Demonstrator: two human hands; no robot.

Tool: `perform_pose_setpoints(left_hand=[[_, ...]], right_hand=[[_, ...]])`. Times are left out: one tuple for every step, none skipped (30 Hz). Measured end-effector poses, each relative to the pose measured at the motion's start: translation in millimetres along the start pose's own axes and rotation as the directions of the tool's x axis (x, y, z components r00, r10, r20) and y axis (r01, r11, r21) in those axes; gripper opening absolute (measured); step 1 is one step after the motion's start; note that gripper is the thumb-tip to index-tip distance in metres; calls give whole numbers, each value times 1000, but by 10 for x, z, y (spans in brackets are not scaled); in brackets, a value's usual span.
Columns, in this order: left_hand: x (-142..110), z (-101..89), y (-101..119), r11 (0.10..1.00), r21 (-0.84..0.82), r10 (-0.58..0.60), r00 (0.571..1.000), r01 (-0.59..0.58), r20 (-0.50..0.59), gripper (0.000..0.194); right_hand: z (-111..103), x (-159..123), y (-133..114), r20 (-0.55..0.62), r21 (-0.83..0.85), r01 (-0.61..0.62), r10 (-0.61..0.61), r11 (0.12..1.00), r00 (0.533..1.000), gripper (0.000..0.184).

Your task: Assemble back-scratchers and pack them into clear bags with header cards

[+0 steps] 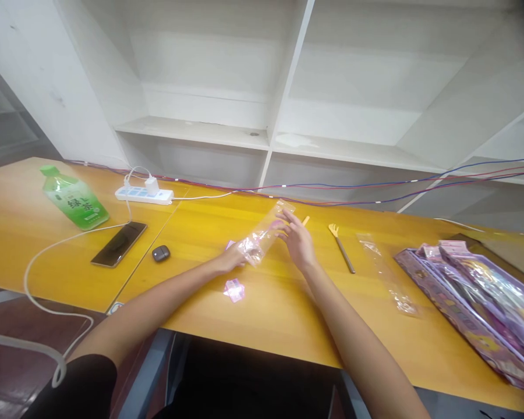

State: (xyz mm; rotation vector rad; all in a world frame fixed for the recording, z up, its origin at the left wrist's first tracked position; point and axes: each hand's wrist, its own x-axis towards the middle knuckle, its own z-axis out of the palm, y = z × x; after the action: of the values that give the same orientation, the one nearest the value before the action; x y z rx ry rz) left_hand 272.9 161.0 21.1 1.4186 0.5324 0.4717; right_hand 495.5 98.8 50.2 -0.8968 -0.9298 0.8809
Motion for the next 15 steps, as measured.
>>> perform_pose_setpoints(left_hand=[[-2, 7, 13, 997, -67, -32, 998, 36, 55, 60], [-6, 10, 40, 989, -130, -55, 993, 69, 108, 64], [-11, 7, 77, 976, -193, -69, 987, 97, 146, 70], [-18, 1, 119, 960, -257, -74, 984, 114, 160, 78], [-26, -8, 161, 941, -314, -75, 985, 123, 158, 86], [-34, -19, 199, 926, -355, -80, 985, 130, 154, 92], [-42, -29, 227, 917, -373, -89, 984, 140, 152, 96], [-50, -37, 245, 920, -363, -102, 983, 151, 151, 95], [-59, -42, 250, 934, -320, -119, 982, 161, 145, 90], [-67, -44, 244, 954, -248, -134, 981, 166, 141, 81], [-76, -41, 230, 975, -158, -138, 980, 159, 141, 70], [-84, -35, 211, 989, -61, -127, 981, 137, 146, 59], [-91, -26, 189, 995, 26, -104, 983, 101, 151, 51], [-97, -14, 168, 994, 93, -74, 984, 60, 159, 45], [-100, 0, 150, 991, 134, -44, 986, 22, 164, 41]], right_hand=[[51, -50, 5, 45, -20, 3, -2, 1000, 999, 50], [82, -89, 8, 76, -43, 13, -10, 999, 997, 52], [95, -117, 13, 95, -68, 27, -21, 997, 995, 53], [92, -133, 22, 101, -93, 41, -32, 995, 994, 54], [76, -138, 36, 98, -116, 51, -39, 992, 994, 54], [51, -135, 56, 89, -134, 56, -44, 989, 995, 55], [21, -128, 79, 78, -146, 57, -46, 988, 996, 55], [-10, -119, 104, 66, -152, 55, -46, 987, 997, 55], [-37, -112, 127, 60, -157, 52, -43, 986, 997, 56], [-57, -109, 145, 58, -163, 50, -41, 985, 997, 57], [-69, -111, 155, 60, -173, 52, -42, 984, 997, 57], [-71, -119, 155, 64, -187, 60, -49, 981, 997, 58], [-66, -130, 147, 69, -203, 73, -60, 976, 996, 59], [-53, -144, 132, 71, -220, 92, -78, 971, 994, 61], [-38, -158, 115, 65, -237, 117, -105, 965, 992, 62]])
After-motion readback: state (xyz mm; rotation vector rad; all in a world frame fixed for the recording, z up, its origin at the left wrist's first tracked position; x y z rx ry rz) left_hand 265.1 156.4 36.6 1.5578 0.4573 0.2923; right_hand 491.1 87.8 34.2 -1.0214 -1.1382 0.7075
